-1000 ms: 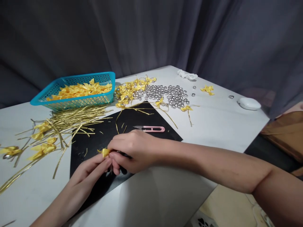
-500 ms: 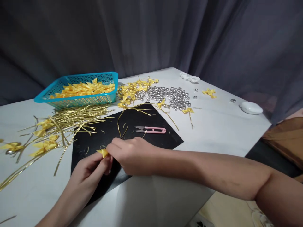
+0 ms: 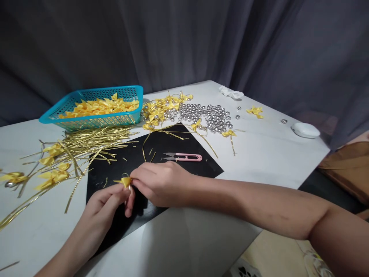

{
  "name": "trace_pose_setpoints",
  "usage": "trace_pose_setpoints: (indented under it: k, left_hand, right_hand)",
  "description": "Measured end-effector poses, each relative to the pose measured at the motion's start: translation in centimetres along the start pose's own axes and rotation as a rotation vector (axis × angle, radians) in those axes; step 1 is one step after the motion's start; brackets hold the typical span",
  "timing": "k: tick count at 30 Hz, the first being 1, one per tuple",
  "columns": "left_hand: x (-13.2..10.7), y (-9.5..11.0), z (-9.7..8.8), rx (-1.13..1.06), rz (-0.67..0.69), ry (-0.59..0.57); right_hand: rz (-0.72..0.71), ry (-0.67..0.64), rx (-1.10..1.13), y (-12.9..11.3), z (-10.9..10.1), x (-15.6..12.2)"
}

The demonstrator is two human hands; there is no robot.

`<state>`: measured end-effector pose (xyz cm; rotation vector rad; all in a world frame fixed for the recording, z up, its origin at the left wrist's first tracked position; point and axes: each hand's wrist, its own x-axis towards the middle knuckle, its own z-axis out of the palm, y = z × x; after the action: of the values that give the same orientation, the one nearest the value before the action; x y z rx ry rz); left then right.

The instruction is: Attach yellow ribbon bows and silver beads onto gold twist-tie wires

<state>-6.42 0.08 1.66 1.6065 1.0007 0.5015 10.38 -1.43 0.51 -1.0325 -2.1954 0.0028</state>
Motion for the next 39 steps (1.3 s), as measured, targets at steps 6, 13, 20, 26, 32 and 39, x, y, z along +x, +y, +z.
trace_pose_setpoints:
  k: [6, 13, 20, 26, 32, 39]
  left_hand:
    - [0.0, 0.1, -0.1, -0.087, -0.015, -0.014]
    - [-0.1, -0.1, 0.1, -0.075, -0.005, -0.015]
    - [-0.1, -0.2, 0.1, -0.058, 0.012, -0.018]
    - [0.2, -0.5, -0.4, -0.061, 0.013, -0.044]
    - [0.2, -0.3, 0.0, -0.024, 0.004, -0.010]
    - [-0.3, 0.1, 0.4, 0.126, 0.036, 0.032]
  right_hand:
    - [-0.092, 0.110, -0.018, -0.1, 0.0, -0.1]
    - [-0.129, -0.054, -0.174, -0.3, 0.0, -0.1]
    - [-0.074, -0.162, -0.084, -0.3, -0.2, 0.2]
    - [0.136, -0.231, 0.341, 0.4, -1.0, 1.3]
    - [0.260, -0.214, 0.457, 0.9, -1.2, 1.5]
    - [0.132, -0.162, 0.274, 0.4, -0.2, 0.9]
